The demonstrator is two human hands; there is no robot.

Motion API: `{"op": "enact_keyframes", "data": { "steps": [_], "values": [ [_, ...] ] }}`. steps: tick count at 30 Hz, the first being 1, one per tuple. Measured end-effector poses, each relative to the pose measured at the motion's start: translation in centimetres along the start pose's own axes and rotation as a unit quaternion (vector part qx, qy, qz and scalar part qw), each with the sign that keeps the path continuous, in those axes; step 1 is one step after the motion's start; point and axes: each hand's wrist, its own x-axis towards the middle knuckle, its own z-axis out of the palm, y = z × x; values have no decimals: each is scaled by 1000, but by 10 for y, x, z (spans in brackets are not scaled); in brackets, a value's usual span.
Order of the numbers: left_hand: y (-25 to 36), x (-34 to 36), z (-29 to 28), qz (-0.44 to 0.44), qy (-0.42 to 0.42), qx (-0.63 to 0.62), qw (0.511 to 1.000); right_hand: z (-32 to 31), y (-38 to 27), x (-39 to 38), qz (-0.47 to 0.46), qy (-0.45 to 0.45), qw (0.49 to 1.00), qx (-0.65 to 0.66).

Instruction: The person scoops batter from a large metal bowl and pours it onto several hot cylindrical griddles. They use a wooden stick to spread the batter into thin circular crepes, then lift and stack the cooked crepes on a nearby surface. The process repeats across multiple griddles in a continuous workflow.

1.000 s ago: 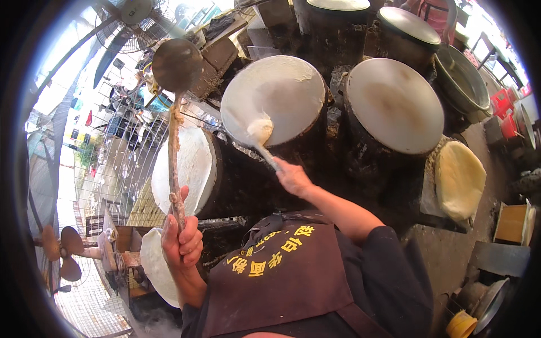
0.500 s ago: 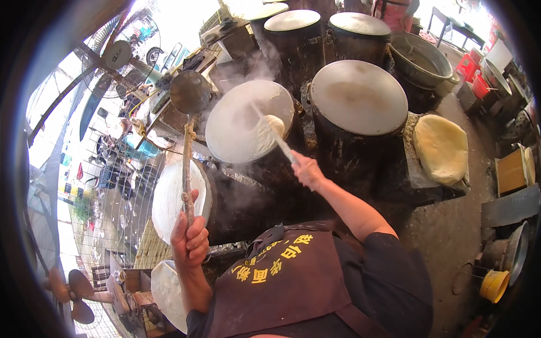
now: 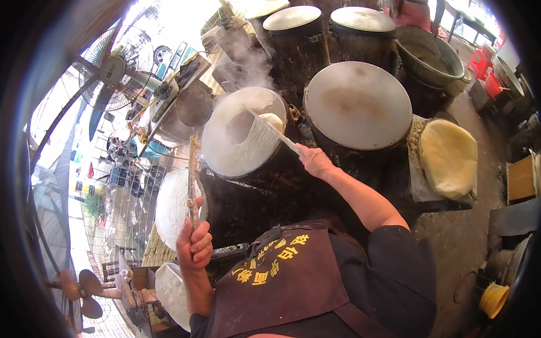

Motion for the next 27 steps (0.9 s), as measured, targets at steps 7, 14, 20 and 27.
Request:
{"op": "enact_keyframes", "data": {
  "steps": [7,14,20,27],
  "values": [
    [1,14,7,20,25,-11,999,-7,25,6,-89,-25,993,-76],
    [27,26,34,13,78,51,996,-3,21,76,-51,8,988,-142],
    [19,27,26,10,64,12,998,-2,17,66,-61,16,992,-108],
    [9,57,34,-16,60,-28,998,8,1,173,17,51,994,-96]
  ]
}}
